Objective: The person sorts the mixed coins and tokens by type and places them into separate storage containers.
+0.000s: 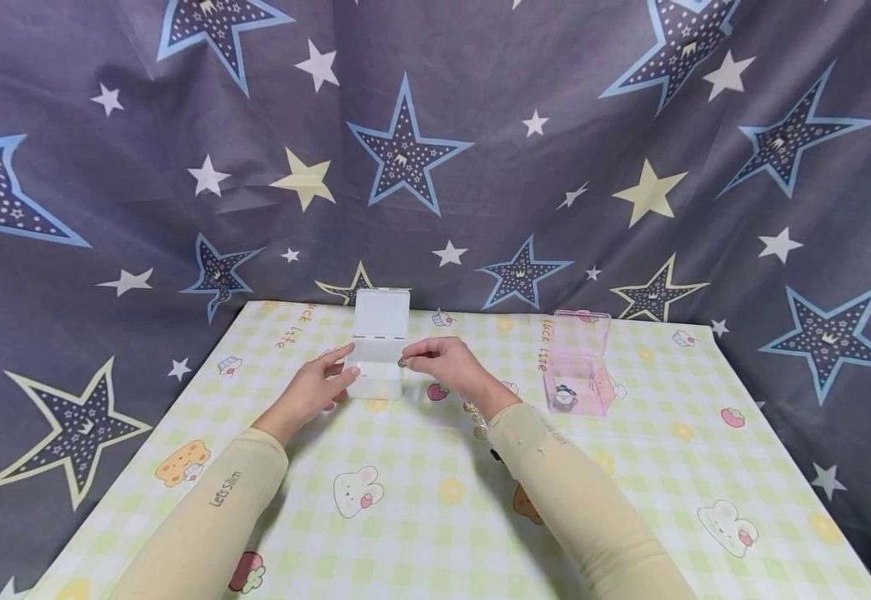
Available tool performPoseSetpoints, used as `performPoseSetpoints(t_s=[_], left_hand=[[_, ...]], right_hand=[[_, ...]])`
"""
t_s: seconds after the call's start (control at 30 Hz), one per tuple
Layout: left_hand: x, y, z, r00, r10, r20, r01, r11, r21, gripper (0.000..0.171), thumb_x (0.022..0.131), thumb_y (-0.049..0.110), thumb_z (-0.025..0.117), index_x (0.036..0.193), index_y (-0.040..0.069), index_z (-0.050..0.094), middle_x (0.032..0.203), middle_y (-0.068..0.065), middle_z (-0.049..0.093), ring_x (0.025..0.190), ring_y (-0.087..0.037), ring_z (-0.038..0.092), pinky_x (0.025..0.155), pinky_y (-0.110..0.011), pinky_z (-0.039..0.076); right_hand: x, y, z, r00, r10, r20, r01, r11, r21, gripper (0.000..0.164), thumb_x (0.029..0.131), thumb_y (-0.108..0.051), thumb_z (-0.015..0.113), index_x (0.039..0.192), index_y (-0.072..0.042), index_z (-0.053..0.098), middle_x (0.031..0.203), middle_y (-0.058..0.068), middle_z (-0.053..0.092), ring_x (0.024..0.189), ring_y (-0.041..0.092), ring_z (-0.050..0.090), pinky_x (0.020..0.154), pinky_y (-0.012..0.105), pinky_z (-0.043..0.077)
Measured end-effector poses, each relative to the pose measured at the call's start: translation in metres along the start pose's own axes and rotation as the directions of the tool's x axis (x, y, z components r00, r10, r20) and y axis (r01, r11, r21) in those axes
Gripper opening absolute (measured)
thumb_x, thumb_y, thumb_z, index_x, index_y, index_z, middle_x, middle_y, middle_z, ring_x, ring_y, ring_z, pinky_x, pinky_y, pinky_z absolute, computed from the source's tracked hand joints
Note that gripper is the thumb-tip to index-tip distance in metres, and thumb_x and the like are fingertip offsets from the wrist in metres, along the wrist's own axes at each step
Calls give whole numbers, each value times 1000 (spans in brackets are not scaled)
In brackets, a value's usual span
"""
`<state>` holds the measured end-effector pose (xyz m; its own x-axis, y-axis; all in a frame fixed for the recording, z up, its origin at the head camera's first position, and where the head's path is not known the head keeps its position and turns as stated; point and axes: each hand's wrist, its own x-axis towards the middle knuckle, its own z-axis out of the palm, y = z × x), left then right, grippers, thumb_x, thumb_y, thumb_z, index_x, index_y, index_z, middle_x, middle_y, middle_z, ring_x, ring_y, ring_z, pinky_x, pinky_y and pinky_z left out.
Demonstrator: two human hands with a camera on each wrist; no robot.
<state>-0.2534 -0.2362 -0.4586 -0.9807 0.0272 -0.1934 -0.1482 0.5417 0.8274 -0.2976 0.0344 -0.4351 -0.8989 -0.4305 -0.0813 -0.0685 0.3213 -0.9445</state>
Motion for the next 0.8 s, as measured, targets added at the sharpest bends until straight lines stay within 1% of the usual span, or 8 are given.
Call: performPoseSetpoints(t_s=[0.13,0.23,0.3,0.4,0.5,0.6,0.67,0.8], left_hand=[[1,0,0,1000,-8,-4,8,1000,-5,65,111,37,61,169,30,34,163,-23,50,99,-25,74,76,-32,55],[2,0,0,1000,-3,-3,3,1000,-5,65,111,37,60,169,29,34,163,-24,50,99,-25,74,76,-33,56],[3,-2,0,1000,1,-2,-1,1000,-2,65,111,38,60,169,30,34,163,-23,50,98,-24,74,77,-34,56],[4,-3,-1,1000,11,0,-11,1000,2,65,111,38,60,169,30,33,163,-23,50,97,-24,74,77,-34,56],[4,-4,-1,1000,12,2,-12,1000,1,65,111,39,60,169,30,33,162,-23,51,97,-23,74,77,-34,56],[4,-3,0,1000,7,3,-7,1000,-4,65,111,38,60,169,30,33,162,-23,51,98,-23,74,77,-34,56],[3,-3,0,1000,5,4,-5,1000,-6,65,111,38,60,169,30,33,163,-23,51,98,-24,74,77,-34,56],[3,-3,0,1000,4,6,-4,1000,0,65,111,39,60,170,31,33,163,-22,51,98,-24,73,78,-34,56]], right_hand=[[0,0,2,1000,-16,7,16,999,-28,25,104,-22,71,125,-10,79,121,4,79,110,17,71,105,40,54],[0,-1,3,1000,-16,9,16,999,-42,25,104,-22,71,125,-11,79,120,4,79,110,17,71,103,38,54],[0,-1,4,1000,-12,12,12,999,-48,26,104,-23,71,126,-11,79,120,4,79,111,17,71,103,40,55],[0,-1,5,1000,1,20,0,999,-47,27,104,-23,71,127,-11,78,120,5,79,113,17,69,103,48,56],[0,-1,5,999,25,24,-24,999,-43,24,104,-24,70,124,-15,80,119,2,79,110,16,67,95,54,58],[0,-1,5,999,46,25,-45,998,-43,21,104,-26,71,122,-19,80,117,-1,79,108,15,66,84,54,60],[0,0,5,998,54,30,-53,998,-41,22,104,-27,71,122,-20,80,116,-1,78,108,16,67,81,54,60],[1,-1,6,998,62,29,-61,997,-37,25,103,-27,72,125,-16,79,117,-1,78,109,18,67,84,54,61]])
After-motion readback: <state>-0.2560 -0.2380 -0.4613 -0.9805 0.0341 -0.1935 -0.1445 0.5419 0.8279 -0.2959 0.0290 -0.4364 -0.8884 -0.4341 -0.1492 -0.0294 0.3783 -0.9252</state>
